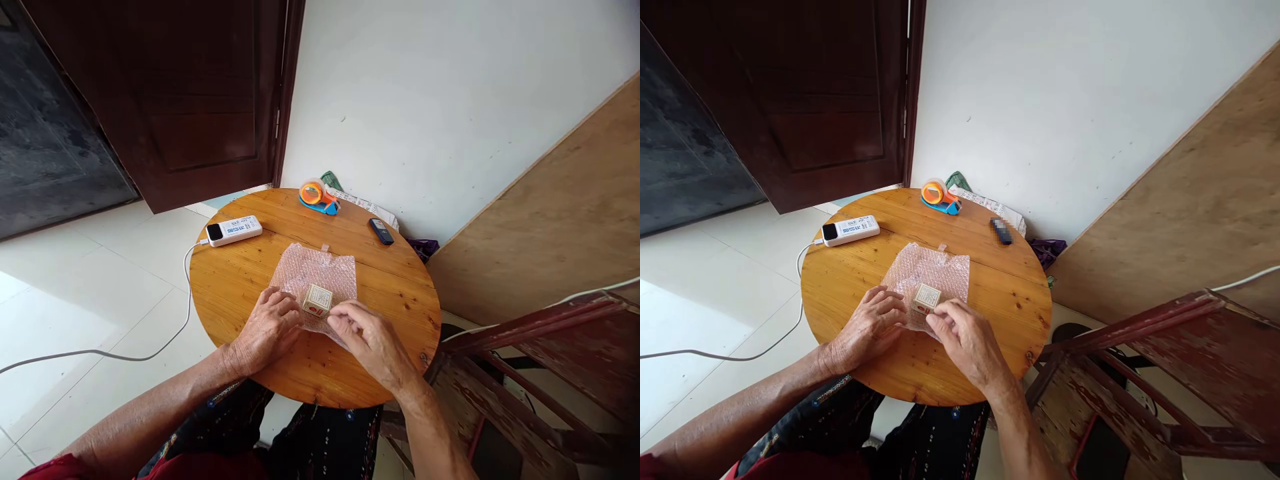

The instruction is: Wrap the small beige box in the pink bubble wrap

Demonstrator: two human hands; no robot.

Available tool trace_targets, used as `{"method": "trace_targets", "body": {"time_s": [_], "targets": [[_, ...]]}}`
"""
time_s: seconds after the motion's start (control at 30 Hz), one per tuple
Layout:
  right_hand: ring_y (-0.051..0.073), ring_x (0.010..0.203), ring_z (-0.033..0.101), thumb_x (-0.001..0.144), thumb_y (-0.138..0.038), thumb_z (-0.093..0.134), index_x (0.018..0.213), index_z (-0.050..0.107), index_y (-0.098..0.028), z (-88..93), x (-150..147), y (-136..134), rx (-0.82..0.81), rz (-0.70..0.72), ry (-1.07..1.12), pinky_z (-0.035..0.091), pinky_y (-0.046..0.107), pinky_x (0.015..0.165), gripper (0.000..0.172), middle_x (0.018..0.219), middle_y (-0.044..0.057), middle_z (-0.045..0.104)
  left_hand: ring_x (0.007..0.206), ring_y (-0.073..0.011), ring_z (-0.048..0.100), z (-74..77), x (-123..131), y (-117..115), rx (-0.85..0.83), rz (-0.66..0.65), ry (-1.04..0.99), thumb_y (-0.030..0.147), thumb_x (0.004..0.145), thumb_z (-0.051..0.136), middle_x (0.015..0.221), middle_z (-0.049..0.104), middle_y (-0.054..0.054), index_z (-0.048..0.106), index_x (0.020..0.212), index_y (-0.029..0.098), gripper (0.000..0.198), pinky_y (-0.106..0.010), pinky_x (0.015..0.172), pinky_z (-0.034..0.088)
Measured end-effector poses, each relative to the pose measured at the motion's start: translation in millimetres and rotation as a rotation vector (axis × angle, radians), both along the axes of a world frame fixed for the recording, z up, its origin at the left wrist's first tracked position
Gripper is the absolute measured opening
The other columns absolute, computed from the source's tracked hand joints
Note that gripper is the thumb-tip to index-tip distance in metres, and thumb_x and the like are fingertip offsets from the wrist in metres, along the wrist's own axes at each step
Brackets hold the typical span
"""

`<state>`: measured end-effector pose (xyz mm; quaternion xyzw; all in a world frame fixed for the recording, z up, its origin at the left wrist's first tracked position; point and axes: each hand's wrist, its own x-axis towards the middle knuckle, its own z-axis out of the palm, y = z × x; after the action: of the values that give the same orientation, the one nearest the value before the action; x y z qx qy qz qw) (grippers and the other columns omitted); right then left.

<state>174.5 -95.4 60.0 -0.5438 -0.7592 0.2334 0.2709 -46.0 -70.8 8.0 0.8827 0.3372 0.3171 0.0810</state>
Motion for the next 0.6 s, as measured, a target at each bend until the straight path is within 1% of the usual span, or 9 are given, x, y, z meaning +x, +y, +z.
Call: {"method": "trace_targets", "body": {"time_s": [0.03,0.1,0.13,0.17,0.2,0.27,0.37,0.47,0.6], "targets": [[0.017,0.081,0.066,0.096,-0.039,0.049,0.091,0.064,-0.024,2.0,-1.1,6.1,0.016,-0.016,-0.005,0.054,0.028,0.066,0.022,0.092,0.004,0.068,0.104,-0.0208,0.059,-1.2,0.9,-0.7,-0.003,-0.001,-0.009,0.016,0.09,0.054,0.096,0.07,-0.004,0.064,0.088,0.021,0.012,-0.044,0.103,0.04],[0.021,0.094,0.067,0.093,-0.038,0.055,0.1,0.064,-0.024,1.6,-3.8,19.7,0.071,-0.023,-0.067,0.055,0.033,0.075,0.018,0.103,0.006,0.069,0.103,-0.0205,0.058,-5.6,2.0,-3.1,-0.015,0.01,-0.023,0.014,0.088,0.055,0.097,0.07,-0.003,0.064,0.087,0.021,0.012,-0.045,0.105,0.038],[0.024,0.101,0.066,0.089,-0.036,0.06,0.106,0.064,-0.025,-0.7,-5.2,26.4,0.098,-0.016,-0.115,0.055,0.037,0.081,0.021,0.109,0.007,0.069,0.103,-0.0204,0.058,-8.5,2.2,-4.5,-0.024,0.014,-0.031,0.013,0.087,0.055,0.098,0.07,-0.003,0.065,0.087,0.022,0.013,-0.046,0.106,0.037],[0.026,0.105,0.065,0.086,-0.032,0.064,0.111,0.063,-0.025,-4.1,-6.4,32.5,0.116,-0.002,-0.165,0.054,0.04,0.086,0.027,0.114,0.008,0.069,0.103,-0.0203,0.058,-11.6,2.3,-5.7,-0.033,0.016,-0.041,0.012,0.086,0.056,0.097,0.07,-0.003,0.065,0.086,0.022,0.014,-0.046,0.107,0.037],[0.027,0.108,0.064,0.083,-0.028,0.066,0.114,0.062,-0.025,-8.0,-7.3,37.7,0.123,0.012,-0.208,0.053,0.043,0.089,0.032,0.115,0.009,0.069,0.103,-0.0202,0.059,-14.5,2.2,-6.8,-0.041,0.016,-0.053,0.011,0.085,0.056,0.097,0.07,-0.003,0.065,0.085,0.022,0.014,-0.046,0.108,0.036],[0.027,0.105,0.066,0.08,-0.021,0.067,0.114,0.062,-0.024,-15.5,-8.1,44.2,0.112,0.036,-0.252,0.053,0.043,0.09,0.035,0.112,0.009,0.07,0.103,-0.0203,0.059,-19.1,1.9,-8.1,-0.047,0.01,-0.077,0.01,0.084,0.056,0.096,0.07,-0.002,0.064,0.083,0.023,0.015,-0.046,0.107,0.037],[0.024,0.1,0.067,0.08,-0.016,0.064,0.112,0.062,-0.025,-21.3,-6.9,45.5,0.071,0.081,-0.225,0.053,0.038,0.087,0.034,0.109,0.006,0.071,0.099,-0.0199,0.059,-20.9,1.4,-8.4,-0.044,-0.002,-0.102,0.01,0.083,0.056,0.098,0.069,-0.003,0.063,0.081,0.022,0.013,-0.045,0.104,0.04],[0.022,0.102,0.066,0.08,-0.013,0.062,0.115,0.061,-0.026,-21.6,-6.0,42.4,0.047,0.123,-0.193,0.052,0.037,0.088,0.037,0.113,0.005,0.069,0.097,-0.0193,0.059,-17.8,1.1,-8.3,-0.048,-0.008,-0.109,0.011,0.083,0.056,0.101,0.069,-0.004,0.063,0.08,0.021,0.012,-0.043,0.102,0.042],[0.022,0.098,0.066,0.08,-0.016,0.063,0.115,0.061,-0.027,-22.2,-6.3,40.9,0.05,0.098,-0.17,0.052,0.036,0.086,0.037,0.111,0.005,0.069,0.097,-0.0199,0.058,-15.5,1.4,-8.6,-0.071,0.013,-0.103,0.009,0.082,0.056,0.101,0.067,-0.005,0.063,0.081,0.021,0.014,-0.044,0.1,0.043]]}}
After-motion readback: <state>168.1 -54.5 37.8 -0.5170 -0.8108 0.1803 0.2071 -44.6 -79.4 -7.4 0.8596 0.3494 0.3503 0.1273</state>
